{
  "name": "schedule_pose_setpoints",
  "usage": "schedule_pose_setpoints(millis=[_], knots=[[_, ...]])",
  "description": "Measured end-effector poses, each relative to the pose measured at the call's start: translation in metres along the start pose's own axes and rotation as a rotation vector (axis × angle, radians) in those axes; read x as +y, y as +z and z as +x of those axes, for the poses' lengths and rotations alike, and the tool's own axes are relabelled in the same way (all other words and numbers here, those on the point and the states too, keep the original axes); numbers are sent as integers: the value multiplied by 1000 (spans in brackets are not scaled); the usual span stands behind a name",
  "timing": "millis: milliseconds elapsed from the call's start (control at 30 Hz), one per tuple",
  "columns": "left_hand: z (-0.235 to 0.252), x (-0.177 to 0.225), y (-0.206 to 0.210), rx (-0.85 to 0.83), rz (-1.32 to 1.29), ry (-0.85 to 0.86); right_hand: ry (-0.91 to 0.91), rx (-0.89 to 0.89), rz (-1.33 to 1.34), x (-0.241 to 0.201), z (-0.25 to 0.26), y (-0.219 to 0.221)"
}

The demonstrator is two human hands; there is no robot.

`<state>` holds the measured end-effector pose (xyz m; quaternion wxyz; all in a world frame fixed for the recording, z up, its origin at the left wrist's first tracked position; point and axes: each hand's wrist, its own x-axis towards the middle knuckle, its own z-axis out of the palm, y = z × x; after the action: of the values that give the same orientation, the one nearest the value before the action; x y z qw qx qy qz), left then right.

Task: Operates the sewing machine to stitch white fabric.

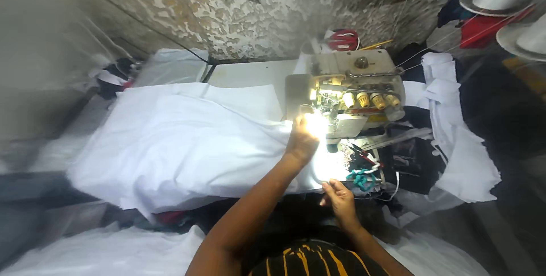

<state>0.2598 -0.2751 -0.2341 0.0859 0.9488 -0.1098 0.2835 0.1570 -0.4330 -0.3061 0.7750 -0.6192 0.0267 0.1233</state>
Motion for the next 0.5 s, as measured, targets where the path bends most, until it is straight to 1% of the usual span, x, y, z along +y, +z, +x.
schedule_pose_setpoints(millis=[67,100,133,267,400,500], knots=[[-10,11,-13,-148,58,4,-25,-5,-53,0,-3,1],[-16,15,-16,-202,68,-18,-44,-5,-79,1,-4,1],[-21,17,-15,-221,73,-38,-66,-7,-99,2,-6,1],[-30,18,0,-120,56,-77,-115,-33,-110,-1,-8,0],[-20,18,6,-146,20,-129,-133,-20,-76,-6,-4,5],[-10,13,14,-104,-32,-155,-121,3,-56,-11,5,9]])
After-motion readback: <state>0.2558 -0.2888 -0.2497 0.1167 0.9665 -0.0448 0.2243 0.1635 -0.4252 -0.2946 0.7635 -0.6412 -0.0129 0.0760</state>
